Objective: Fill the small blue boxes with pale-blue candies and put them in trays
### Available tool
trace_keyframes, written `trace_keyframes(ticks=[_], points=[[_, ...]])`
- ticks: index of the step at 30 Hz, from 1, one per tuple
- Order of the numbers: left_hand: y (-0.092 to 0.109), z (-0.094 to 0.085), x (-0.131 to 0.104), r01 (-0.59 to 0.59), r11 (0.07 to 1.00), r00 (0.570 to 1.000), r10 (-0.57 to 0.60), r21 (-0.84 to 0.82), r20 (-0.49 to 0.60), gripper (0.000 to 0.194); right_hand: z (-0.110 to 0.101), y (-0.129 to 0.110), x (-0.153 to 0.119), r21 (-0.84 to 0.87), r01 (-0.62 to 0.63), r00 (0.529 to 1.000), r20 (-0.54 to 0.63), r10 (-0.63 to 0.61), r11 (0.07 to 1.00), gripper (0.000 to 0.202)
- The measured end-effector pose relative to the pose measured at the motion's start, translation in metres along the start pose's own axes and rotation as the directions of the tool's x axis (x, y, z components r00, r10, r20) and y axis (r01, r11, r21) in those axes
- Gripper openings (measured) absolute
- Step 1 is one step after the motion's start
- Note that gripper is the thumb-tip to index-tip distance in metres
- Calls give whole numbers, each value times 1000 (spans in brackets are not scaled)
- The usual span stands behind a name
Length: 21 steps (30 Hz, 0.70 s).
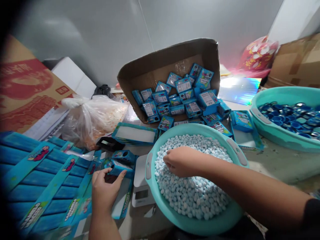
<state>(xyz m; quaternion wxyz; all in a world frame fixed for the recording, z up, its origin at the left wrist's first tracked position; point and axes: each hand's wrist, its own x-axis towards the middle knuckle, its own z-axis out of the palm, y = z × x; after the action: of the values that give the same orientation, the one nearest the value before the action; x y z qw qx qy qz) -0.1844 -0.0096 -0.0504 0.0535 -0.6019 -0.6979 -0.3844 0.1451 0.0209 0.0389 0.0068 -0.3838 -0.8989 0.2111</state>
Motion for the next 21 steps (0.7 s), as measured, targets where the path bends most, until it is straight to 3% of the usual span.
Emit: trace_keyframes(ticks=[4,11,13,15,18,20,21], points=[[2,16,-1,-21,999,992,25,34,-122,38,0,0,2,-26,-13,1000,4,13,1000,17],[1,35,-1,61,994,996,-55,-89,68,36,2,-2,-3,-21,1,1000,25,0,1000,15],[2,37,-2,120,982,991,-109,-145,77,46,-1,-2,-3,11,5,1000,-1,-5,1000,13],[5,38,-3,181,963,983,-168,-198,79,59,-10,3,5,45,-6,995,-100,11,999,16],[8,37,-3,269,939,963,-258,-212,80,64,-32,26,35,27,-132,959,-251,134,991,26],[8,35,-2,331,929,943,-319,-163,100,59,-46,47,66,12,-344,917,-211,338,939,32],[8,34,-2,356,926,932,-341,-124,124,54,-51,58,82,10,-401,898,-193,395,916,44]])
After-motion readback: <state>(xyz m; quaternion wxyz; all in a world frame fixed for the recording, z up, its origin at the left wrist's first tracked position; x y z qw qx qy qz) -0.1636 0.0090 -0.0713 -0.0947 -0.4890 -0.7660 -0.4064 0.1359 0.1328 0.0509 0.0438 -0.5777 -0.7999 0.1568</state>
